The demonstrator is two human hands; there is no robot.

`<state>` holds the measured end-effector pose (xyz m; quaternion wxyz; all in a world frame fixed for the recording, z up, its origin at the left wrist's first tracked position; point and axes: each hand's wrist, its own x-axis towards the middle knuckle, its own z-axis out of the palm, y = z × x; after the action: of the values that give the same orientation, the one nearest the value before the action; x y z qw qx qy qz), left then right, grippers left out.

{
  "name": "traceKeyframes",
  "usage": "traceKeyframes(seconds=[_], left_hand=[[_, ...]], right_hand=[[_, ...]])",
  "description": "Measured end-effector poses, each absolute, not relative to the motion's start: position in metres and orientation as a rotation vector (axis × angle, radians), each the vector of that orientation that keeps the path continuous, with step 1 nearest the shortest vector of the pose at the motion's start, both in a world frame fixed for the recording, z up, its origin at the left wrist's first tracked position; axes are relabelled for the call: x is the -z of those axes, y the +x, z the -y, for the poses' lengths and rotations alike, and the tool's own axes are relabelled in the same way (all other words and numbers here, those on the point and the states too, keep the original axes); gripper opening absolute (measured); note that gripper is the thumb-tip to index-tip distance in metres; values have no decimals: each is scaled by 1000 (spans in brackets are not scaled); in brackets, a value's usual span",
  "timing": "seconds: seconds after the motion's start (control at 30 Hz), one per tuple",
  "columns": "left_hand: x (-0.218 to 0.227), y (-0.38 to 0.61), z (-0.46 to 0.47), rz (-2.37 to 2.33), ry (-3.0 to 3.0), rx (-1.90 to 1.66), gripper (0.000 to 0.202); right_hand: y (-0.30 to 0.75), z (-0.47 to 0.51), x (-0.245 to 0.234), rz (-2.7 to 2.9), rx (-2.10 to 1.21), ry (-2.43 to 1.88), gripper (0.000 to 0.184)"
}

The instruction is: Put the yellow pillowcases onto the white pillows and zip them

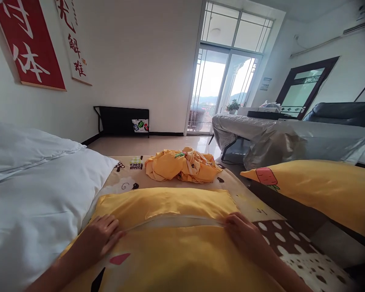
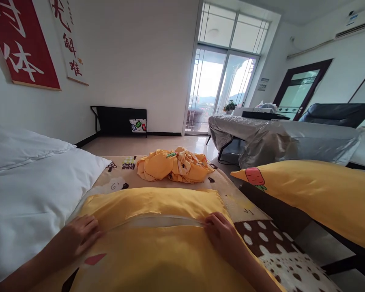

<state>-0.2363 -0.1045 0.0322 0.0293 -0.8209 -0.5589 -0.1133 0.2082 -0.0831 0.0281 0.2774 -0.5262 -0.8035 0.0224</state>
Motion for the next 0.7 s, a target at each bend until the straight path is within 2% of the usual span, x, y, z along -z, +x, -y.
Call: traceKeyframes(seconds=[0.07, 0.17, 0.2, 0.27, 0.33, 0.43, 0.57, 0.7], left_hand=[[-45, -215, 102, 1561, -2566, 402, 20], [-51, -170, 92, 1348, -2632, 457, 45], [-50, -156, 86, 1346, -2636, 447, 49], [-48, -139, 74, 1437, -2609, 406, 42], [-50, -134, 65, 1536, -2540, 380, 28], [-58, -143, 64, 1474, -2383, 503, 24], [-58, -157, 88, 1151, -2339, 690, 24], [-34, -157, 118, 879, -2642, 525, 21]], right_hand=[[194, 77, -32, 2194, 128, -1292, 15], [159, 66, -37, 2356, 344, -1256, 32], [148, 62, -39, 2405, 394, -1283, 30], [133, 55, -42, 2450, 499, -1316, 19], [130, 50, -45, 2377, 644, -1276, 21], [138, 52, -48, 2130, 762, -1125, 24], [149, 72, -37, 2161, 565, -930, 22], [151, 100, -28, 2450, 148, -951, 23]])
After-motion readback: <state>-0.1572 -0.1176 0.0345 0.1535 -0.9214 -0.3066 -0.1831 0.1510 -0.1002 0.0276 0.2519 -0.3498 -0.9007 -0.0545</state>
